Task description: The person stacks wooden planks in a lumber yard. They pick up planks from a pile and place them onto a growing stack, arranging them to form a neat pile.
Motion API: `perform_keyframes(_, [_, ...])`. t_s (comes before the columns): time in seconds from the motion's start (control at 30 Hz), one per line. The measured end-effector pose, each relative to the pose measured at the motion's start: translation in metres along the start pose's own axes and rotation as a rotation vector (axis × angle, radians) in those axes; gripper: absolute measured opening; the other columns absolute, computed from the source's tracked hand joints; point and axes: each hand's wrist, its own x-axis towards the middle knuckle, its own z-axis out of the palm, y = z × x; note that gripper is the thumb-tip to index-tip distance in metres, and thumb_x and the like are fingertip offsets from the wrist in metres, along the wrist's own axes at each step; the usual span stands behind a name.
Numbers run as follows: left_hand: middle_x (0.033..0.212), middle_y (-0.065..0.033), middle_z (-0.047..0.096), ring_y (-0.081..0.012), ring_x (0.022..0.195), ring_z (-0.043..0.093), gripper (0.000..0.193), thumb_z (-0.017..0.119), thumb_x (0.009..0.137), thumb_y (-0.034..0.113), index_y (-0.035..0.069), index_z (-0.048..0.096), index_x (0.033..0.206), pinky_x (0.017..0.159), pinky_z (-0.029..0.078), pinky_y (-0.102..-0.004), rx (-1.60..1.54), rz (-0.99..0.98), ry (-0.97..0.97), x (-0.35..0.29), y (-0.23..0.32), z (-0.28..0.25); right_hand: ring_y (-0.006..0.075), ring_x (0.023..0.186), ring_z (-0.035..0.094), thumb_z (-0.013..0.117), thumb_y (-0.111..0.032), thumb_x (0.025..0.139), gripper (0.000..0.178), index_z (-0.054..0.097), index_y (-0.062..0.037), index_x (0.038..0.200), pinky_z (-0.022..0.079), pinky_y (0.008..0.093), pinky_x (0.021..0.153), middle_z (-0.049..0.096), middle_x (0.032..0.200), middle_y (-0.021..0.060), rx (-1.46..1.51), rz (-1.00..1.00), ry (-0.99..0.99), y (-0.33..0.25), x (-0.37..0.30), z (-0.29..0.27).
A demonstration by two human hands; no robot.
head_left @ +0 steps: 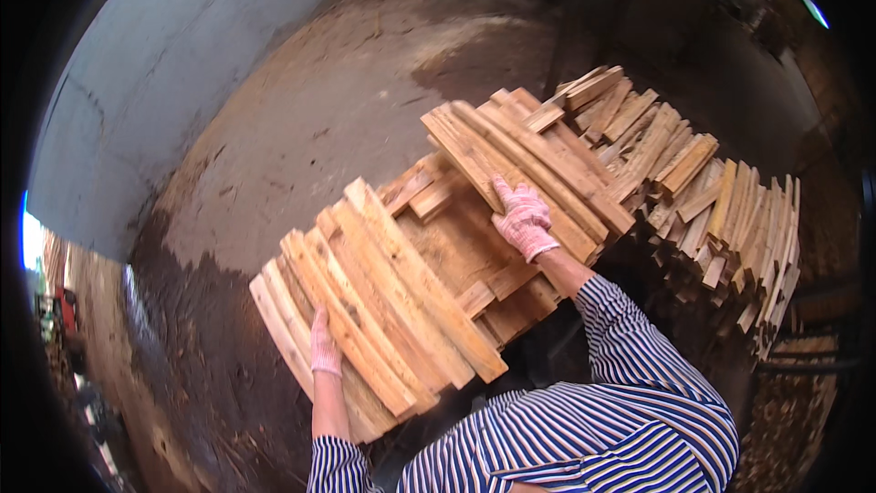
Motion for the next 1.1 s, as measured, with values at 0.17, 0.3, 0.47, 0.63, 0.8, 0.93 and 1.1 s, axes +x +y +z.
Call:
perform_keyframes(0.17, [0.102, -0.0192, 0.069, -0.0309, 0.085, 0.069, 0.051, 0.054, 0.101, 0.044, -0.002, 0.056, 0.124, 0.078, 0.059, -0.0410, -0.031, -0.103, -0.103, -0.009, 0.008, 0.026, 0.0219, 0.097, 0.060, 0.054, -0.063, 0.090, 0.075, 0.036, -0.0222, 0.151, 0.056, 0.0427, 0.070, 0.062, 0.104, 0.0141, 0.097, -0.114, -0.121, -0.085, -0.047, 0.085])
perform_keyframes(0.3, [0.098, -0.0201, 0.068, -0.0309, 0.081, 0.068, 0.051, 0.054, 0.101, 0.044, -0.003, 0.056, 0.119, 0.074, 0.059, -0.0406, -0.017, -0.114, -0.047, -0.016, 0.011, 0.056, 0.0282, 0.110, 0.063, 0.048, -0.056, 0.096, 0.073, 0.039, -0.0072, 0.150, 0.050, 0.0408, 0.094, 0.062, 0.131, 0.0167, 0.394, -0.085, -0.180, -0.053, -0.035, 0.094])
perform_keyframes(0.47, [0.100, -0.0200, 0.068, -0.0310, 0.083, 0.069, 0.050, 0.056, 0.101, 0.044, -0.003, 0.057, 0.118, 0.075, 0.059, -0.0418, -0.019, -0.105, -0.106, -0.012, 0.013, 0.040, 0.0287, 0.113, 0.052, 0.060, -0.017, 0.091, 0.059, 0.040, -0.0116, 0.146, 0.044, 0.0486, 0.092, 0.051, 0.129, 0.0187, -0.298, 0.009, 0.276, 0.026, 0.018, 0.058])
perform_keyframes(0.63, [0.100, -0.0196, 0.070, -0.0312, 0.083, 0.069, 0.052, 0.059, 0.099, 0.046, -0.002, 0.059, 0.119, 0.076, 0.059, -0.0425, -0.027, -0.084, -0.106, -0.004, 0.009, 0.040, 0.0298, 0.115, 0.054, 0.061, -0.019, 0.088, 0.050, 0.051, -0.0065, 0.136, 0.045, 0.0485, 0.091, 0.054, 0.128, 0.0165, -0.322, 0.024, 0.181, 0.050, 0.042, 0.064])
perform_keyframes(0.8, [0.100, -0.0191, 0.070, -0.0310, 0.083, 0.069, 0.054, 0.059, 0.098, 0.048, -0.001, 0.060, 0.118, 0.076, 0.059, -0.0421, 0.005, -0.106, -0.084, -0.007, 0.007, 0.015, 0.0354, 0.124, 0.049, 0.076, -0.041, 0.077, 0.064, 0.054, -0.0166, 0.132, 0.041, 0.0509, 0.102, 0.054, 0.131, 0.0164, -0.022, 0.000, -0.014, 0.018, 0.008, 0.024])
perform_keyframes(0.93, [0.093, -0.0169, 0.069, -0.0285, 0.077, 0.069, 0.054, 0.060, 0.098, 0.047, -0.004, 0.059, 0.115, 0.069, 0.059, -0.0401, -0.030, -0.131, -0.087, -0.004, 0.008, 0.037, 0.0376, 0.128, 0.048, 0.073, -0.047, 0.082, 0.062, 0.052, -0.0261, 0.136, 0.042, 0.0509, 0.104, 0.053, 0.134, 0.0175, 0.163, 0.038, -0.048, 0.042, 0.022, 0.031])
perform_keyframes(1.1, [0.099, -0.0168, 0.070, -0.0287, 0.083, 0.070, 0.050, 0.057, 0.099, 0.045, -0.001, 0.059, 0.120, 0.074, 0.059, -0.0382, -0.009, -0.086, -0.110, -0.006, 0.007, 0.012, 0.0365, 0.127, 0.050, 0.071, -0.045, 0.085, 0.068, 0.044, -0.0304, 0.145, 0.046, 0.0513, 0.100, 0.053, 0.134, 0.0167, 0.157, -0.002, -0.165, 0.021, 0.008, 0.036])
